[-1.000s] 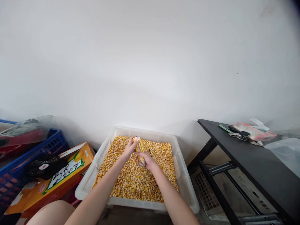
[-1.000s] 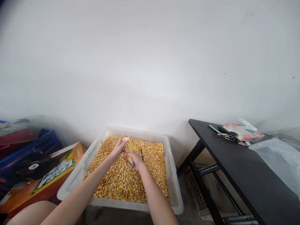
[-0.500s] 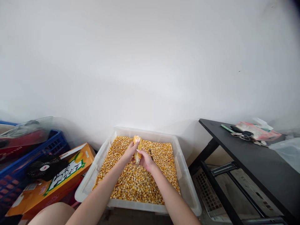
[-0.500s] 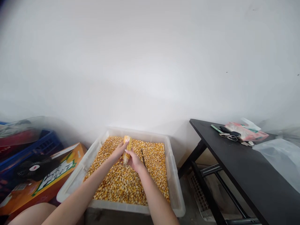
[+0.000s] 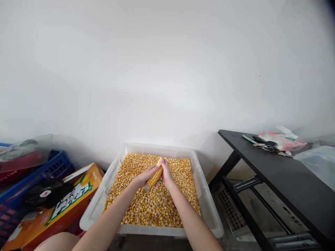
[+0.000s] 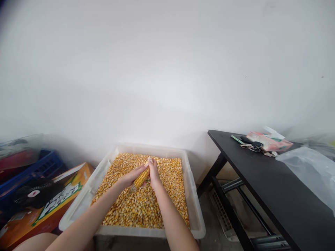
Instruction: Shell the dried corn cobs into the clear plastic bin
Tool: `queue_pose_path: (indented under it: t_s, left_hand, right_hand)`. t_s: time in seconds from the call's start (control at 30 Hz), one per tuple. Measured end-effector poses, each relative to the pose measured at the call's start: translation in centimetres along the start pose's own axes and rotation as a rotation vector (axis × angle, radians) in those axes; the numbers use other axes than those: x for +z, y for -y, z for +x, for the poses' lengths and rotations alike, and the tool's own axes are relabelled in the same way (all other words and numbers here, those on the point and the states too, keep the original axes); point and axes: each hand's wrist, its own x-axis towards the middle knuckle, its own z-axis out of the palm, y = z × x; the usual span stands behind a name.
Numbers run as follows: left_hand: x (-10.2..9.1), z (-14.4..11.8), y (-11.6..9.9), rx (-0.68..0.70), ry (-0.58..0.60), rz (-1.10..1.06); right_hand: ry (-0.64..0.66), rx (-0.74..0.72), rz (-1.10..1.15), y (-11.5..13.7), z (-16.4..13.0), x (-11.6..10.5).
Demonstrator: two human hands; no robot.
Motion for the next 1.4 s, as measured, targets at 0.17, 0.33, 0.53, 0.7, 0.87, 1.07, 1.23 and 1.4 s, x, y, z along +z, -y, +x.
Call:
queue_pose_path:
  t_s: [0.17,0.33,0.53,0.7,0.87,1.07,1.23,1.4]
  left_hand:
    - [0.9,0.4,0.8,0.075,-0.136,0.132]
    - [0.8,0.7,0.8,0.056,-0.149,0.107]
    - [0.8,0.7,1.1,0.058,-0.043,0.243]
    - [0.8,1.3,2.0,0.094,-0.130,0.309]
    - [0.6,1.6,2.4,0.078,-0.179,0.246]
    - [0.8,1.2,2.1,0.069,-0.160,0.308]
    - [0.8,1.5,1.9,0.047,-0.180,0.283]
    - [0.5,1.2,1.0,-0.076,-0.067,0.362]
  right_hand:
    - [-0.093,0.004,0.209,-0.2,0.0,0.0]
    - [-0.117,-0.046,0.253,0.1,0.3,-0.1]
    - [-0.244,-0.047,0.370,0.6,1.1,-1.3]
    - [-0.237,-0.046,0.454,0.7,1.1,-1.5]
    - [-0.217,-0.065,0.452,0.7,1.1,-1.4]
    - [-0.190,-0.076,0.466,0.5,1.0,-1.5]
    - [-0.188,-0.069,0.539,0.2,1.3,-1.3]
    - [-0.288,-0.073,0.624,0.3,2.2,-2.8]
